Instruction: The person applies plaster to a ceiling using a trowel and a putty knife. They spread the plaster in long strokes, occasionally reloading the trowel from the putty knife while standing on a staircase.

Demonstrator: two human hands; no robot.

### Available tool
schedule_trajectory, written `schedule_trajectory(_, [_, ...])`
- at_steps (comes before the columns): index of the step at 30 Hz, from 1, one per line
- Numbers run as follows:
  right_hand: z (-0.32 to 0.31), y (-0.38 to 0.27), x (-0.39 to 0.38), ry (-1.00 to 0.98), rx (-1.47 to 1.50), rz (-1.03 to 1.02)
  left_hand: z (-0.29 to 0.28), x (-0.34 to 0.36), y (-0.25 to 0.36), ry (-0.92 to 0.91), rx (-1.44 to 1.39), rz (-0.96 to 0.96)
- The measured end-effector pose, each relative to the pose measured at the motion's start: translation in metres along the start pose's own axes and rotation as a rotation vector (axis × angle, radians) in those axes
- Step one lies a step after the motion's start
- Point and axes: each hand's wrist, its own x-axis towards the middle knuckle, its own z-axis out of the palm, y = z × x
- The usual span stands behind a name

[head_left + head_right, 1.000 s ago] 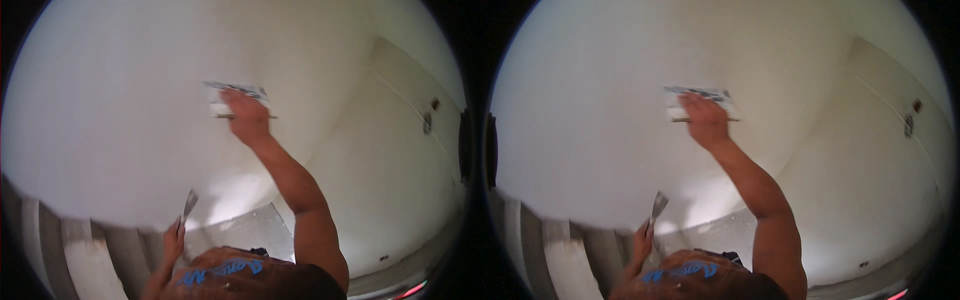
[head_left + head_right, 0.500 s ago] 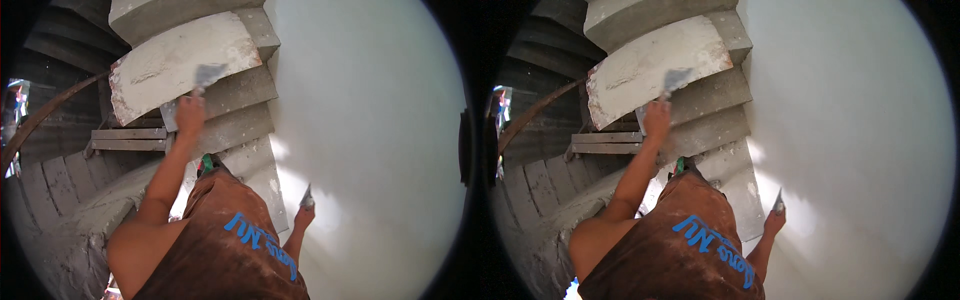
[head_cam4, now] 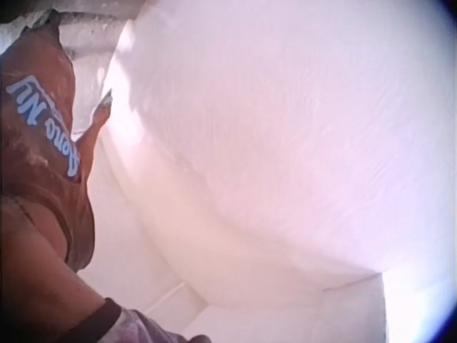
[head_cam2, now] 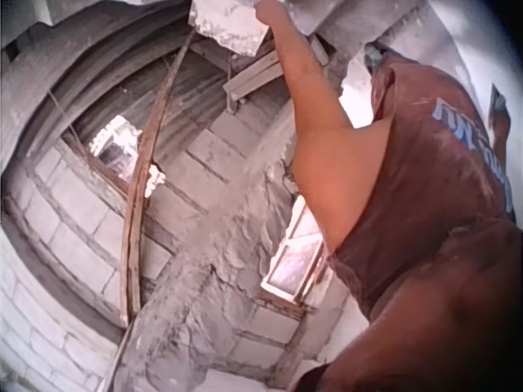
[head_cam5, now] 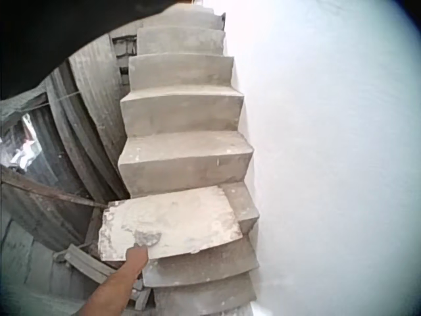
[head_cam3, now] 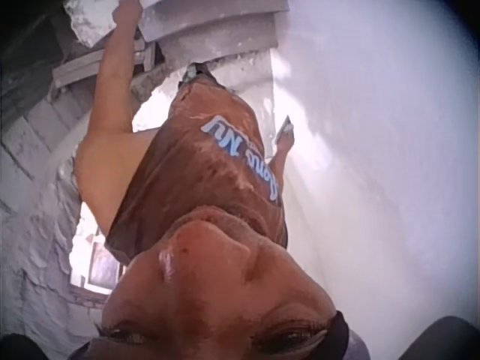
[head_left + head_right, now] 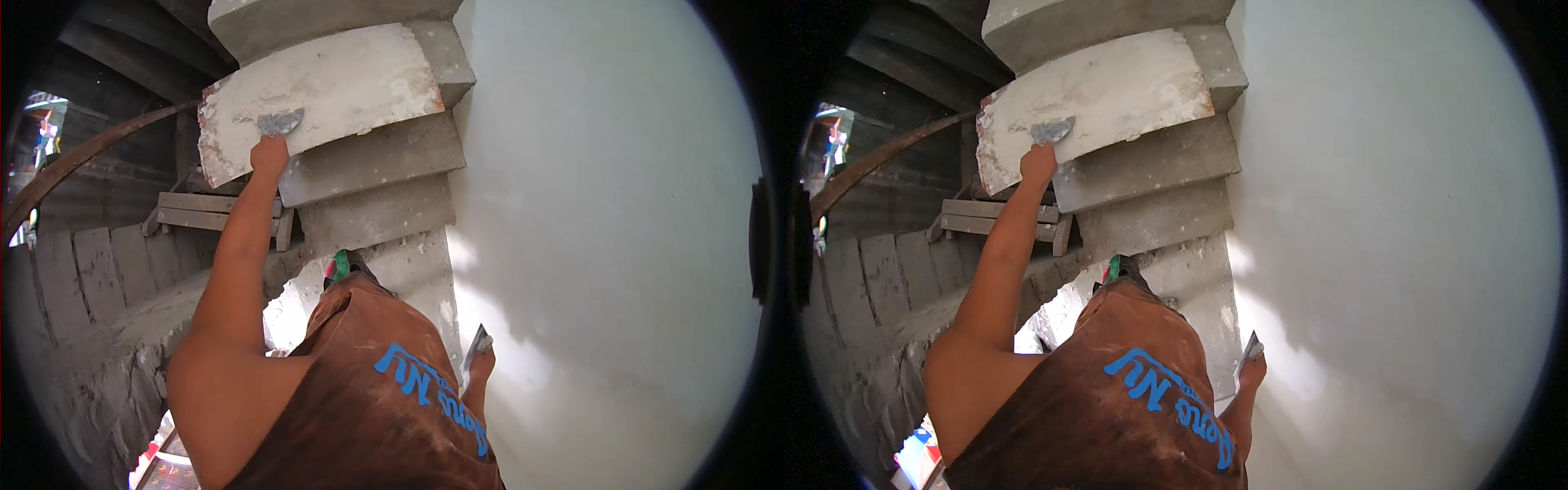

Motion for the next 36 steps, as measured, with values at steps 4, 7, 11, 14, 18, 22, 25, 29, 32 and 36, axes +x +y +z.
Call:
schedule_trajectory(4, [0.017, 0.024, 0.005, 0.022, 0.188, 0.048, -0.022, -0.011, -0.014, -0.017, -0.100, -0.016])
schedule_trajectory(7, [0.029, 0.042, 0.012, 0.011, 0.362, 0.092, -0.035, -0.030, -0.031, 0.247, -0.453, -0.184])
schedule_trajectory(11, [0.029, 0.037, 0.006, 0.023, 0.401, 0.119, -0.028, -0.038, -0.027, 0.121, -1.427, -0.443])
schedule_trajectory(14, [0.021, 0.036, 0.010, 0.019, 0.391, 0.114, -0.018, -0.051, -0.029, 0.157, -1.752, -0.548])
schedule_trajectory(18, [0.003, 0.004, 0.004, 0.003, 0.501, 0.187, 0.019, -0.064, -0.041, -0.048, -2.150, -0.785])
schedule_trajectory(22, [0.000, 0.007, 0.001, 0.088, 0.465, 0.102, 0.052, -0.076, -0.010, -0.206, -2.105, -0.818])
schedule_trajectory(25, [-0.005, 0.004, -0.003, 0.055, 0.389, 0.130, 0.084, -0.049, -0.009, -0.163, -2.188, -0.795])
schedule_trajectory(29, [-0.009, 0.033, 0.008, -0.013, 0.114, 0.046, 0.087, 0.008, -0.012, -0.106, -2.329, -0.791])
schedule_trajectory(32, [-0.007, 0.030, 0.005, -0.024, 0.149, 0.073, 0.085, 0.015, 0.004, -0.078, -2.386, -0.743])
schedule_trajectory(36, [-0.012, -0.019, 0.018, -0.032, 0.381, 0.066, 0.112, 0.002, -0.021, -0.056, -2.471, -0.654])
